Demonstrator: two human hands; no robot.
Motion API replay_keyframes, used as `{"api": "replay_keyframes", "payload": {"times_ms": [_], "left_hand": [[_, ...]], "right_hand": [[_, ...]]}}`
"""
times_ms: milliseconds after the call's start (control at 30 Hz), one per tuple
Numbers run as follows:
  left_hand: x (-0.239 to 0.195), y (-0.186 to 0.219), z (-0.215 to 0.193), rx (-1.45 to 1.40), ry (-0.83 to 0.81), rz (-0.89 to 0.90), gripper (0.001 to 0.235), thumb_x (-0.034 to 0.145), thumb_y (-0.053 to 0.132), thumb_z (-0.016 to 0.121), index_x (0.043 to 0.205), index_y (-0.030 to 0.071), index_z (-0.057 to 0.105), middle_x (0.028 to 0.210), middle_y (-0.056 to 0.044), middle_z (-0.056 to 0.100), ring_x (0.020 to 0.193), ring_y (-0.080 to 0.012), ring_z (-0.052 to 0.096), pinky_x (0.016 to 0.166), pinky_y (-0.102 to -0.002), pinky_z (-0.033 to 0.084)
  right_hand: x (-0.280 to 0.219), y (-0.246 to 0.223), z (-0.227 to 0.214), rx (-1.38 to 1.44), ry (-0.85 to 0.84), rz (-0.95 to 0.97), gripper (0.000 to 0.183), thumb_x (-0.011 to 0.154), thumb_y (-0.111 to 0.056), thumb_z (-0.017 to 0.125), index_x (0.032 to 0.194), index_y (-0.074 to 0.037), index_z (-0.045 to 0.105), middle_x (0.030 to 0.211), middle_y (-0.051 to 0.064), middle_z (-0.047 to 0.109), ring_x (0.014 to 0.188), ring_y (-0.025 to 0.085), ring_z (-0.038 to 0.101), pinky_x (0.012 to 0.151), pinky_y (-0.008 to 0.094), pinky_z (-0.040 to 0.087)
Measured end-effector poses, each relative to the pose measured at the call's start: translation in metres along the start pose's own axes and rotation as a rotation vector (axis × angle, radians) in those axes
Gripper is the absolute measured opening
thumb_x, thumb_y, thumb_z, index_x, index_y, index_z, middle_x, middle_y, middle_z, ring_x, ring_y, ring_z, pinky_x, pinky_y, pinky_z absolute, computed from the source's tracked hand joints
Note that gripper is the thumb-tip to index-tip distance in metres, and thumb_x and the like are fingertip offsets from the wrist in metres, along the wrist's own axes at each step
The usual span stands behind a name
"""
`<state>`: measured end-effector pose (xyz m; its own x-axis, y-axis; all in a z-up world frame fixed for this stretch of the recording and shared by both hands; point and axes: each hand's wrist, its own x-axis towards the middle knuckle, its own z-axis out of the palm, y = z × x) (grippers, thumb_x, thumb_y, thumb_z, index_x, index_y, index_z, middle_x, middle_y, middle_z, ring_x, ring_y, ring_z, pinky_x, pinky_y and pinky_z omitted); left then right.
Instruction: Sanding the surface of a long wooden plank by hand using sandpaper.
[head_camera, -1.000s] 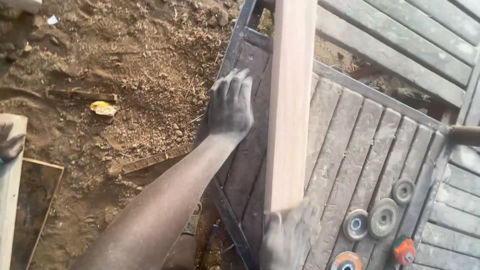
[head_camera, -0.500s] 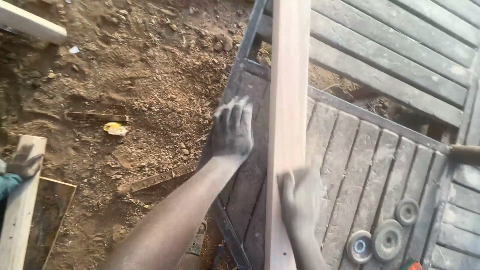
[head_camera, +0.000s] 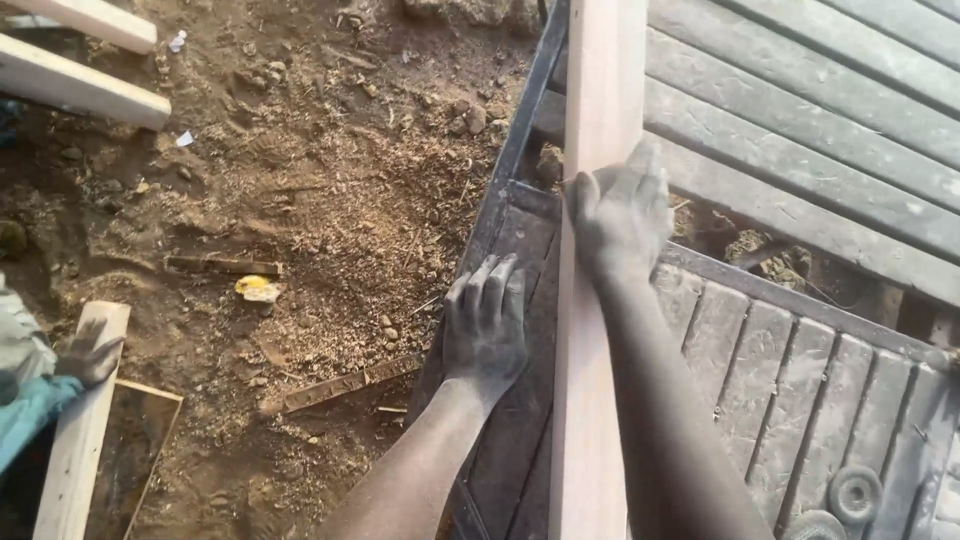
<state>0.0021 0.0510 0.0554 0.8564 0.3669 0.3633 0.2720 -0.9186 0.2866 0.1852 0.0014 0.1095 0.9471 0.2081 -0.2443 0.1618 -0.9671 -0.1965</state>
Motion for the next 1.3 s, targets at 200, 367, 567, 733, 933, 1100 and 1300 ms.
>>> {"api": "replay_keyframes", "payload": {"times_ms": [200,367,567,733,933,1100,1300], "left_hand": [[0.006,0.000,-0.006,-0.156,0.051,-0.030,0.032,0.101,0.014,0.043,0.123,0.009,0.065,0.134,-0.006,0.061,0.125,-0.0258,0.058,0.104,-0.045,0.045],[0.004,-0.003,0.008,-0.041,0.042,-0.015,0.035,0.099,0.014,0.041,0.128,0.012,0.061,0.136,-0.006,0.058,0.130,-0.0237,0.055,0.107,-0.044,0.043],[-0.001,-0.002,0.011,0.050,0.095,0.017,0.035,0.099,0.013,0.038,0.126,0.013,0.060,0.137,-0.005,0.056,0.131,-0.0218,0.054,0.107,-0.041,0.042],[0.001,-0.006,0.015,0.050,0.095,0.010,0.035,0.098,0.015,0.039,0.125,0.013,0.062,0.134,-0.005,0.058,0.130,-0.0220,0.055,0.107,-0.042,0.042],[-0.011,-0.004,0.029,0.075,0.121,0.012,0.034,0.099,0.014,0.040,0.124,0.015,0.064,0.135,-0.004,0.059,0.130,-0.0199,0.056,0.105,-0.040,0.044],[-0.034,-0.016,0.072,0.070,0.145,0.018,0.032,0.096,0.016,0.044,0.122,0.014,0.063,0.132,-0.004,0.060,0.127,-0.0201,0.057,0.103,-0.039,0.045],[-0.003,-0.007,0.024,0.037,0.172,0.031,0.032,0.096,0.019,0.044,0.123,0.014,0.061,0.131,-0.004,0.060,0.126,-0.0202,0.058,0.104,-0.040,0.044]], "right_hand": [[-0.142,0.056,-0.003,0.425,0.009,0.009,0.101,0.090,-0.064,0.046,0.158,0.006,0.020,0.164,0.029,0.026,0.153,0.042,0.024,0.122,0.052,0.016],[-0.127,0.069,0.028,0.286,0.066,0.027,0.091,0.091,-0.051,0.057,0.159,0.002,0.026,0.156,0.029,0.040,0.146,0.044,0.035,0.120,0.053,0.025],[-0.124,0.056,0.017,0.316,0.113,0.015,0.097,0.088,-0.061,0.064,0.162,-0.008,0.030,0.151,0.025,0.049,0.141,0.040,0.046,0.117,0.051,0.034],[-0.133,0.055,0.035,0.199,0.134,0.099,0.086,0.093,-0.058,0.055,0.160,-0.008,0.034,0.143,0.031,0.053,0.134,0.048,0.048,0.114,0.056,0.035],[-0.048,0.047,0.044,0.207,0.360,-0.073,0.055,0.101,-0.047,0.059,0.150,-0.028,0.042,0.160,0.011,0.035,0.136,0.042,0.049,0.102,0.058,0.045],[-0.048,0.061,0.054,0.239,0.543,-0.509,0.014,0.094,-0.034,0.075,0.099,-0.023,0.068,0.125,0.002,0.056,0.131,0.032,0.053,0.106,0.044,0.044],[-0.115,0.065,0.030,0.098,0.415,-0.639,0.071,0.083,-0.049,0.077,0.144,-0.016,0.060,0.148,0.014,0.056,0.142,0.040,0.048,0.113,0.050,0.041]]}}
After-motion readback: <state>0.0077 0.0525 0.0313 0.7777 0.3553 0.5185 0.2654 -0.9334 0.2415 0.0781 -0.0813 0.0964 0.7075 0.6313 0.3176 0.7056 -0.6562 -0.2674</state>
